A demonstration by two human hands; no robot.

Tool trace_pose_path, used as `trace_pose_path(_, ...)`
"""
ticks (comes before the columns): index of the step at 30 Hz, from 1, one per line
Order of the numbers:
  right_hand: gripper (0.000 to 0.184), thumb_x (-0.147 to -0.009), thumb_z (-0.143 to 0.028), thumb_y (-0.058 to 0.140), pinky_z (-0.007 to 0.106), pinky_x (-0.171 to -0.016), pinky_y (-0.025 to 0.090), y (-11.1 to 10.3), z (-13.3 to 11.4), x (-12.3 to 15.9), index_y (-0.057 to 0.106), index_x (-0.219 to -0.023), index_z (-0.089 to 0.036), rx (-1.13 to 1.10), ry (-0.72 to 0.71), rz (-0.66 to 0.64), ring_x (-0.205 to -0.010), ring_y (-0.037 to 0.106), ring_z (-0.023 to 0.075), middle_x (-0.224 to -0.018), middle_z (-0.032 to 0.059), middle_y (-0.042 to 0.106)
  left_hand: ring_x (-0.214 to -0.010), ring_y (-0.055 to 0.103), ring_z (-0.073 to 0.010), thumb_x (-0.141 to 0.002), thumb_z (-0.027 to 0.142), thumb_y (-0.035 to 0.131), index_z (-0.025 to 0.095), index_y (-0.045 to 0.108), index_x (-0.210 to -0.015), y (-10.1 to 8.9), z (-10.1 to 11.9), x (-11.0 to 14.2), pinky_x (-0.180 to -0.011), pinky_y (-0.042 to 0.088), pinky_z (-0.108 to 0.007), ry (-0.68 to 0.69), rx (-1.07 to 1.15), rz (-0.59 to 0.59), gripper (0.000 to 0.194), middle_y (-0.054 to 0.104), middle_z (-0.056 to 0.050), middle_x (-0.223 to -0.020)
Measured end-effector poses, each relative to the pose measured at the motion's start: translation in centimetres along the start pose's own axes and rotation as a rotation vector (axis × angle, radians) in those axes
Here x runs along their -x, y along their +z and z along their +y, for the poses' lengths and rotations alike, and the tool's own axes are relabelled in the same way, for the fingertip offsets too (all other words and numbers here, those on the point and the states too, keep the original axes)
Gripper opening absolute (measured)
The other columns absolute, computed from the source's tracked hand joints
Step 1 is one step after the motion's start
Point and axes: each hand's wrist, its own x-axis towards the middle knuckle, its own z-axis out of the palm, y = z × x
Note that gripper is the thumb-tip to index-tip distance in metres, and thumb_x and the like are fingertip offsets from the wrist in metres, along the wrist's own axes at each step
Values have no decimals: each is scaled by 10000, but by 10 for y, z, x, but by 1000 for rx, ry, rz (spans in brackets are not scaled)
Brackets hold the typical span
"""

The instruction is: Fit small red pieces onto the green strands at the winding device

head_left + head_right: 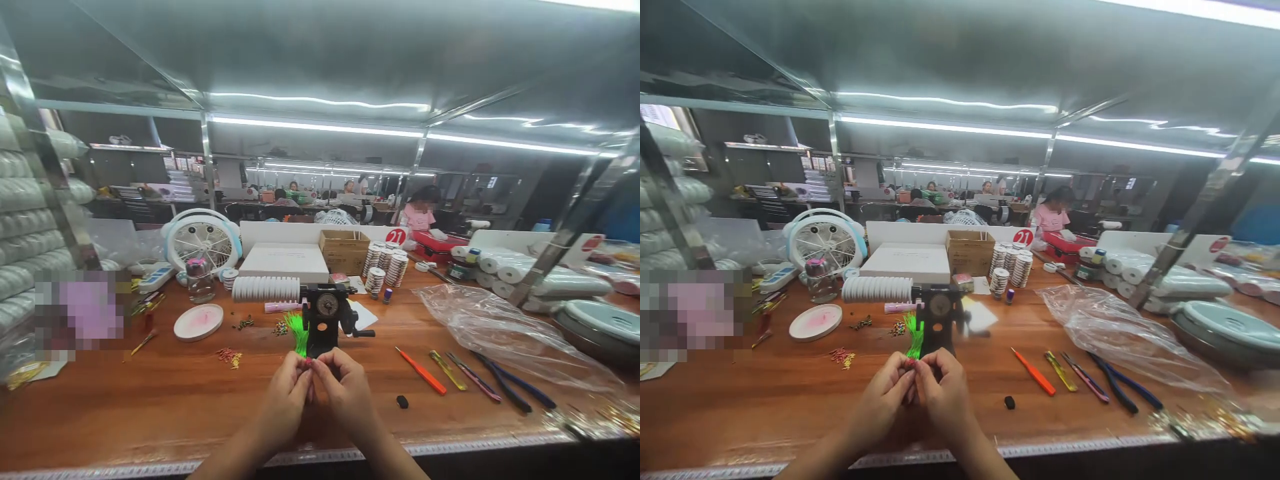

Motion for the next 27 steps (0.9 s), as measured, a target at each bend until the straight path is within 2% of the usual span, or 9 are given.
trace_pose_path(3, 315, -756, -449, 630, 267, -553, 382, -1, 2, 0, 608, -643, -156, 10, -7, -38, -579, 506, 156, -613, 29, 580, -566, 443, -129, -803, 361, 584, 203, 484, -705, 0, -3, 4, -574, 331, -270, 36, 4, 56, 211, 491, 38, -562)
trace_pose_path(7, 304, -745, -451, 652, 253, -571, 390, -4, 2, 0, 613, -674, -158, -163, 84, -87, -593, 507, 140, -619, 13, 577, -511, 489, -140, -740, 457, 614, 202, 466, -730, 1, 2, 2, -531, 386, -283, -36, 109, 18, 295, 467, 56, -506)
trace_pose_path(9, 310, -727, -461, 672, 217, -470, 320, -5, 4, 0, 603, -700, -159, -278, 183, -102, -477, 414, 87, -526, -33, 497, -479, 500, -138, -685, 505, 645, 204, 446, -727, 1, 6, -1, -492, 399, -276, -79, 172, 14, 363, 456, 69, -485)
trace_pose_path(11, 327, -697, -463, 702, 196, -398, 190, -6, 6, 1, 585, -709, -159, -381, 279, -111, -398, 267, 45, -449, -81, 380, -461, 498, -122, -645, 515, 678, 204, 433, -718, 2, 9, -3, -463, 391, -249, -103, 222, 30, 402, 451, 78, -475)
trace_pose_path(12, 332, -685, -458, 715, 194, -389, 149, -6, 7, 1, 577, -709, -157, -432, 313, -116, -391, 229, 36, -443, -90, 360, -455, 495, -113, -637, 509, 688, 202, 432, -715, 2, 11, -3, -447, 380, -232, -110, 243, 41, 408, 453, 79, -475)
trace_pose_path(14, 333, -665, -437, 740, 187, -381, 132, -6, 7, 2, 568, -705, -154, -523, 348, -124, -388, 242, 28, -467, -78, 412, -443, 485, -95, -639, 479, 701, 198, 432, -714, 4, 13, -4, -411, 347, -200, -120, 277, 59, 396, 456, 82, -482)
trace_pose_path(19, 316, -620, -389, 785, 160, -390, 265, -7, 1, 0, 595, -690, -147, -657, 336, -82, -416, 391, 40, -527, -33, 542, -394, 389, -59, -659, 432, 707, 197, 450, -744, 10, 14, -6, -356, 271, -162, -134, 344, 83, 358, 403, 108, -465)
trace_pose_path(24, 261, -607, -325, 805, 190, -511, 415, -11, -7, 0, 631, -679, -144, -774, 306, -91, -588, 570, 104, -623, 5, 605, -396, 358, -52, -665, 397, 715, 192, 467, -760, 16, 16, -11, -366, 268, -162, -128, 378, 77, 335, 417, 102, -469)
trace_pose_path(27, 229, -632, -319, 792, 232, -579, 460, -12, -7, -2, 654, -707, -153, -826, 245, -95, -655, 602, 131, -688, 13, 616, -406, 356, -53, -655, 390, 725, 193, 474, -766, 19, 17, -14, -368, 269, -162, -123, 395, 78, 338, 413, 101, -480)
